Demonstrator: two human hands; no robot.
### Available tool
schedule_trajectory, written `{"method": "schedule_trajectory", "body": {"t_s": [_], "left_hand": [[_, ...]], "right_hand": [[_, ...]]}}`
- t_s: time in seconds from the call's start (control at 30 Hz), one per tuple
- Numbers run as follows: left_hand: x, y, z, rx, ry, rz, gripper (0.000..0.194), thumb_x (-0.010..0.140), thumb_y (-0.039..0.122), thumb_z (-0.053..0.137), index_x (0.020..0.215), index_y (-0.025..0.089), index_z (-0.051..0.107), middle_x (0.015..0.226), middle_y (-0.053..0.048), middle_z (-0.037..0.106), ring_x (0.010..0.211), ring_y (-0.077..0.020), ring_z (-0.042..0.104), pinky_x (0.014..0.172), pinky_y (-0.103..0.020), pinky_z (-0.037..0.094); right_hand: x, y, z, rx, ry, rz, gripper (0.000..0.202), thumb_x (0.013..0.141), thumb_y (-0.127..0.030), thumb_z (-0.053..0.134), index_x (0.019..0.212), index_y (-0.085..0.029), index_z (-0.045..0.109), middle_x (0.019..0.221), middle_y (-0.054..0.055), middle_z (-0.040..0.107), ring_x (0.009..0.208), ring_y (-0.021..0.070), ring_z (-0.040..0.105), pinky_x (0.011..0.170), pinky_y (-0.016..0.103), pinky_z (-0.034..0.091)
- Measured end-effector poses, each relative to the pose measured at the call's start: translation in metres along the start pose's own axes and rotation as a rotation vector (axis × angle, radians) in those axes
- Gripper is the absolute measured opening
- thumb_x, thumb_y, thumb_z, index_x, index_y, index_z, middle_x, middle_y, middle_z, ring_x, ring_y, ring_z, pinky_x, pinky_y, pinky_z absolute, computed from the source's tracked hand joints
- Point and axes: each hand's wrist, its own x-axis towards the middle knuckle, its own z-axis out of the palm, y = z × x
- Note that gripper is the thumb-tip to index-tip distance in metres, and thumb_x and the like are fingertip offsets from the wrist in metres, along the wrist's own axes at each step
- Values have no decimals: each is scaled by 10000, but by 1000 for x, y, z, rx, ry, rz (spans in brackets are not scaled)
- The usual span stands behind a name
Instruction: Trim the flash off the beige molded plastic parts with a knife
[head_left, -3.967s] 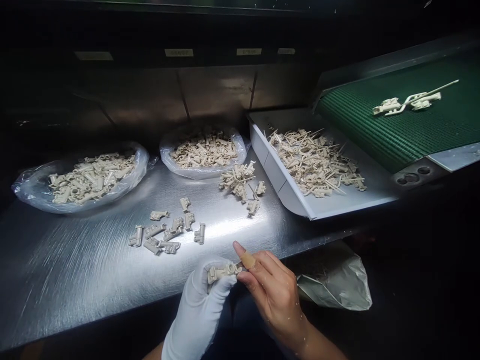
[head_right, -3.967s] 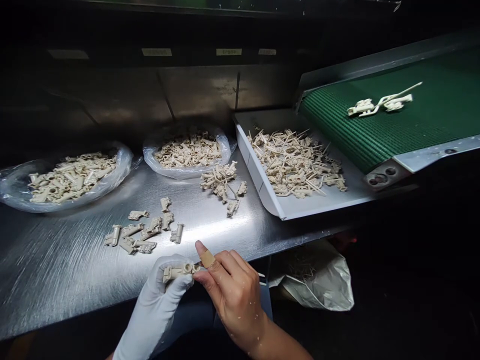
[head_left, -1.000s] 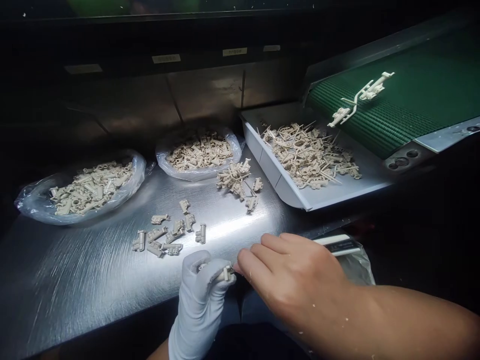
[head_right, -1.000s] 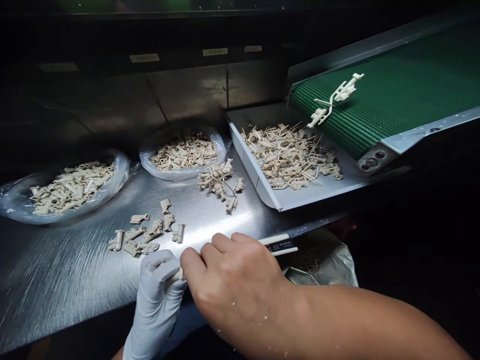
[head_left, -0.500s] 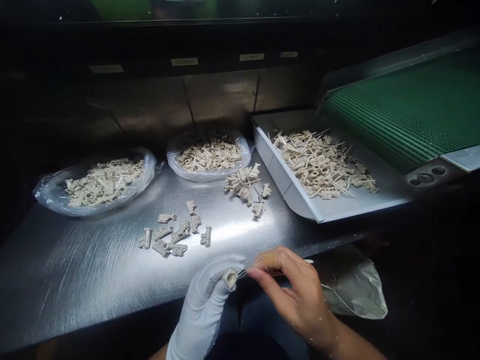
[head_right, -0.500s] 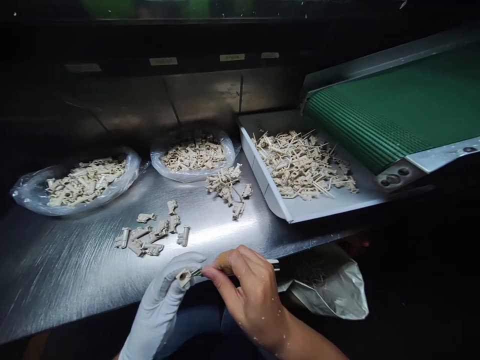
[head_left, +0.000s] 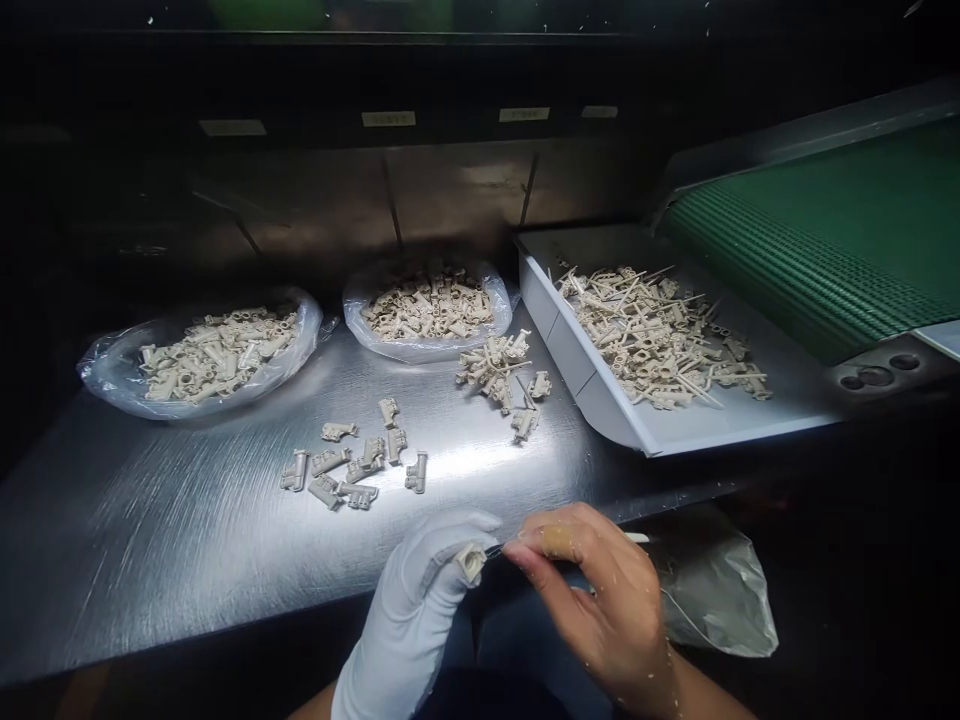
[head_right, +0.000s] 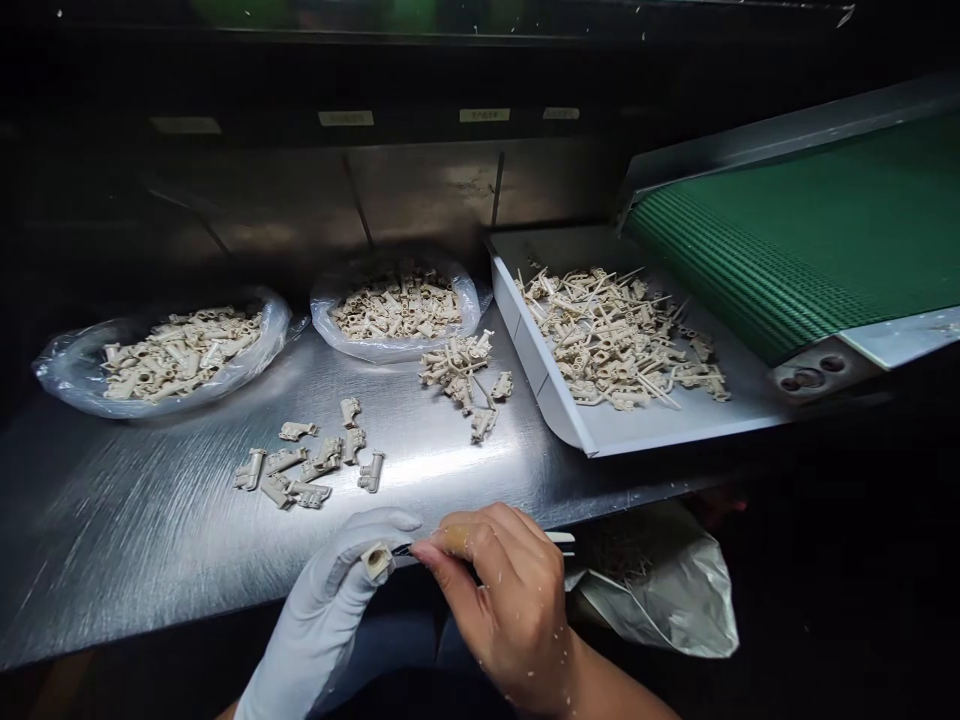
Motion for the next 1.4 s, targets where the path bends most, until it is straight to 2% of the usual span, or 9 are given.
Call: {"method": "schedule_trajectory", "body": {"t_s": [0.4, 0.57, 0.67, 0.73, 0.83, 1.03, 1.17, 1.27, 1.4], "left_hand": [[7, 7, -3, -189, -162, -139, 235, 1061, 359, 576, 1016, 313, 802, 1103, -1, 760, 1037, -191, 703, 998, -277, 527], [11, 11, -2, -223, -227, -259, 263, 1069, 396, 544, 1012, 269, 768, 1041, -15, 746, 1006, -213, 694, 991, -322, 534], [11, 9, -1, -142, -221, -217, 272, 1084, 357, 510, 972, 265, 740, 980, -7, 723, 941, -205, 683, 927, -316, 553], [10, 5, -2, -21, -119, -97, 224, 1079, 299, 526, 1031, 279, 743, 1046, -13, 727, 997, -208, 679, 963, -316, 540], [9, -2, -3, 132, 17, 113, 253, 1052, 196, 570, 1190, 333, 732, 1188, -18, 710, 1126, -207, 660, 1034, -307, 514], [11, 3, -2, 212, 43, 253, 315, 1047, 124, 548, 1211, 349, 695, 1156, -7, 692, 1077, -168, 679, 957, -245, 559], [16, -4, -9, 340, 67, 298, 270, 1045, 160, 551, 1192, 327, 705, 1156, -27, 704, 1081, -194, 691, 956, -292, 578], [30, -20, -30, 521, 183, 171, 244, 1039, 244, 570, 1199, 327, 735, 1197, -38, 708, 1112, -230, 691, 1028, -377, 558], [48, -32, -56, 576, 292, 106, 309, 1037, 270, 530, 1278, 294, 721, 1345, -83, 666, 1354, -314, 553, 1220, -541, 355]], "right_hand": [[6, -2, -8, 170, -171, 127, 110, 976, -126, 673, 908, -212, 665, 765, 7, 729, 670, 155, 683, 629, 259, 541], [2, 4, -1, 396, -318, 425, 241, 1069, -344, 541, 890, -212, 633, 757, -5, 673, 663, 133, 656, 603, 219, 520], [-3, 11, 7, 423, -366, 492, 331, 990, -547, 643, 964, -218, 622, 798, -5, 666, 709, 154, 660, 636, 237, 538], [-6, 17, 10, 263, -268, 447, 375, 902, -555, 761, 1023, -225, 630, 812, -9, 656, 719, 164, 651, 663, 252, 544], [-5, 20, 6, 4, -80, 258, 234, 983, -405, 702, 1117, -222, 642, 824, 3, 641, 725, 171, 634, 689, 271, 535], [10, 5, -14, -228, -174, -102, 338, 1117, -292, 448, 1387, -179, 618, 969, 71, 717, 794, 192, 623, 680, 304, 479], [12, 1, -17, -292, -200, -110, 297, 1096, -195, 488, 1337, -164, 659, 862, 42, 702, 731, 185, 583, 653, 306, 435], [8, 5, -14, -284, -218, -44, 307, 1102, -281, 504, 1343, -160, 651, 860, 47, 702, 752, 195, 607, 678, 305, 463], [1, 13, -3, -184, -226, 36, 272, 1084, -297, 548, 1294, -173, 667, 844, 42, 700, 755, 197, 636, 675, 291, 489]]}}
